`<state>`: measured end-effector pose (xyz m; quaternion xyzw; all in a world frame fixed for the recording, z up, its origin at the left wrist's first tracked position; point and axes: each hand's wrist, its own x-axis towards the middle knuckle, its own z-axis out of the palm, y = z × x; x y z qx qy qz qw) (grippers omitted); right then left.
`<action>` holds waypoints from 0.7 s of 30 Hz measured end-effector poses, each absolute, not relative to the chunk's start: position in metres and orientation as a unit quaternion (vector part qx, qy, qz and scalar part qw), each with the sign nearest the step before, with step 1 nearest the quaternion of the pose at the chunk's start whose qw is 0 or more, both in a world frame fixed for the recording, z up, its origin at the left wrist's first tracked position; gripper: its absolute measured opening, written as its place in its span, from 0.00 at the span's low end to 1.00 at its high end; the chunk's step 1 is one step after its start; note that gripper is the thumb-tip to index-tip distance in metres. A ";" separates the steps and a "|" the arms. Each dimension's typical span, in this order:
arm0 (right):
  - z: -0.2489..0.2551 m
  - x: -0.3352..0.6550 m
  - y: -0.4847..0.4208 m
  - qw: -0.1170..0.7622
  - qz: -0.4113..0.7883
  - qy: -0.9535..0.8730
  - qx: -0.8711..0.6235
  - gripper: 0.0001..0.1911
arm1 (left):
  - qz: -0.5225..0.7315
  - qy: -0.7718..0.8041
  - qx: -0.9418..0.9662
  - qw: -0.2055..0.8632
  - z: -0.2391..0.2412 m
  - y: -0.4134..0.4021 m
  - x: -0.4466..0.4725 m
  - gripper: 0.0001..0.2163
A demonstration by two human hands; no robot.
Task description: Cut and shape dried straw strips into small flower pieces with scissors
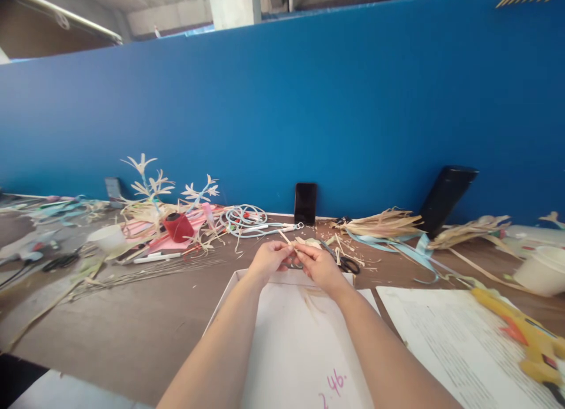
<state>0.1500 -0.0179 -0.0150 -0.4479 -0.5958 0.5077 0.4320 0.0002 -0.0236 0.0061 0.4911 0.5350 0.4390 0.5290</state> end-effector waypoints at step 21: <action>-0.016 0.141 -0.017 0.491 0.228 -0.693 -0.476 0.17 | 0.493 0.546 0.553 0.390 -0.012 -0.013 0.009 0.08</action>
